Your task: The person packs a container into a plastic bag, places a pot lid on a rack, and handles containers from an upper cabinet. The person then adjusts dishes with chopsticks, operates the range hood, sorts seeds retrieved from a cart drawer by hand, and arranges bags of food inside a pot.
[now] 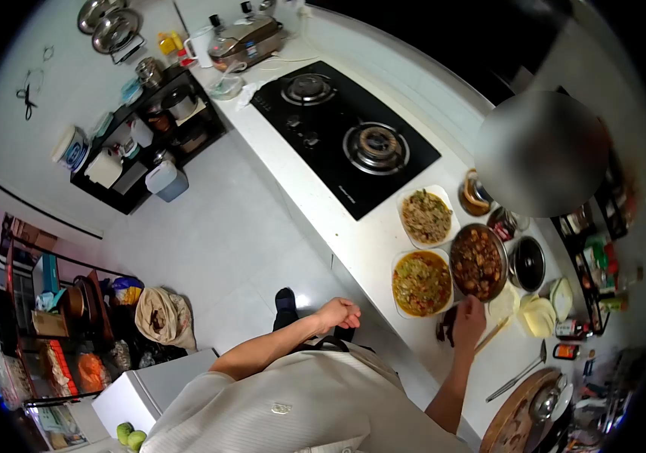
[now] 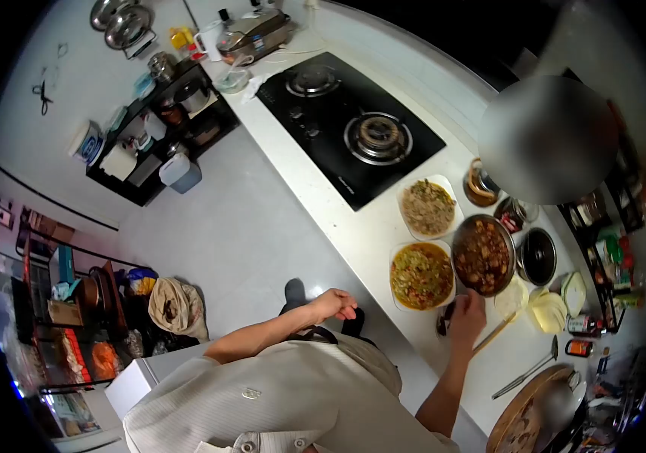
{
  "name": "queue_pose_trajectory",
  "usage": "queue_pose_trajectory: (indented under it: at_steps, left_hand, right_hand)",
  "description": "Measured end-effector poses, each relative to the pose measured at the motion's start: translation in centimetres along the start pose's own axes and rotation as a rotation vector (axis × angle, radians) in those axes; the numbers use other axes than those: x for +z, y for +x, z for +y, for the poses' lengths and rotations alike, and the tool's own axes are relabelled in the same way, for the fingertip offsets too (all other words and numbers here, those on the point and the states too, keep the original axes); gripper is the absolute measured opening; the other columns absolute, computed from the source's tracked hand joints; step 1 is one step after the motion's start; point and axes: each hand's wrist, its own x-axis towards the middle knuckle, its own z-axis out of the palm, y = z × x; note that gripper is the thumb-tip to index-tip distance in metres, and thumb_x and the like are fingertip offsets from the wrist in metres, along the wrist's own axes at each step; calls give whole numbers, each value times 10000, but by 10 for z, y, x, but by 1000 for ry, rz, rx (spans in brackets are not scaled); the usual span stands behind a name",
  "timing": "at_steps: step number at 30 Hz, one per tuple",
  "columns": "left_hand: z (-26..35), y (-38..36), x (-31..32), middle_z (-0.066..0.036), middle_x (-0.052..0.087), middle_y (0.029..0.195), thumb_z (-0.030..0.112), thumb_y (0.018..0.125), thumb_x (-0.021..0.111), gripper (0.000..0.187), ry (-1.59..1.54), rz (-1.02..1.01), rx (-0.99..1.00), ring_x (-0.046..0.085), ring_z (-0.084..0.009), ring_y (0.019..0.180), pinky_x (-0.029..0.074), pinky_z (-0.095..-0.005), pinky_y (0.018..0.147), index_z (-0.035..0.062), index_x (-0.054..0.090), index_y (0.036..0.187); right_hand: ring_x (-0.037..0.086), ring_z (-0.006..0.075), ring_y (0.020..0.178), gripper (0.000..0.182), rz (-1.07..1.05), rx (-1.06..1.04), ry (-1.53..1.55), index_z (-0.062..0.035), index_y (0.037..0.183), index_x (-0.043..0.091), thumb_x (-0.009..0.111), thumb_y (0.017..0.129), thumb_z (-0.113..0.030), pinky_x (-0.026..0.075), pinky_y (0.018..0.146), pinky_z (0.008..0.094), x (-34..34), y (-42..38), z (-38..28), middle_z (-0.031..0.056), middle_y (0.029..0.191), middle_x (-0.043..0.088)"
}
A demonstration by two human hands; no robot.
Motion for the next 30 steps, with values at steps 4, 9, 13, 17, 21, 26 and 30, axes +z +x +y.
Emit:
queue_pose_trajectory:
  at_steps: [4,9,13,17,21,26,30]
  left_hand:
    - [2,-20,-54,-94,718,934,214,983,601,202,-117,67,41,668,-161,810,536,-298,710,34,639,1067]
    - [9,-48,-161,-89,712,949,177,956,630,207,-263,161,96,663,-150,808,536,-291,710,51,643,1119]
    - [8,-84,-262,-75,711,931,179,947,639,168,-353,268,149,655,-141,774,534,-291,704,61,663,1065]
    - [14,-133,-363,-62,711,910,178,948,637,153,-363,364,159,648,-133,752,533,-291,695,67,668,1049]
    - [35,-159,-435,-68,710,887,161,955,622,145,-429,493,252,644,-129,738,529,-275,673,53,661,1045]
    - [67,-153,-478,-85,711,884,158,964,613,148,-545,520,361,655,-139,740,534,-271,667,42,655,1047]
    - [99,-134,-505,-86,713,895,188,968,628,168,-577,457,361,667,-152,751,540,-283,671,49,650,1058]
  right_hand:
    - [664,292,844,246,-162,-335,136,-14,1128,643,665,911,-127,526,746,381,67,20,-122,151,968,657]
    - [682,292,838,273,-488,-444,321,-35,1151,646,662,899,-140,559,708,375,173,5,-252,166,1055,662]
    - [620,368,1067,345,-802,-689,117,-49,1198,629,638,909,-238,505,911,440,241,-11,-332,179,1159,644]
    - [596,373,1112,363,-1040,-762,-40,-62,1226,619,630,914,-248,488,936,446,277,-23,-418,178,1179,637]
    - [608,363,1089,392,-1118,-796,-81,-39,1227,615,615,919,-281,489,933,434,299,-22,-482,176,1170,647]
    - [605,369,1110,399,-1126,-876,-142,-42,1242,607,601,923,-282,492,939,441,354,13,-529,183,1188,648]
    - [610,370,1121,409,-1101,-886,-216,-44,1236,635,627,904,-284,493,950,438,393,72,-579,200,1202,650]
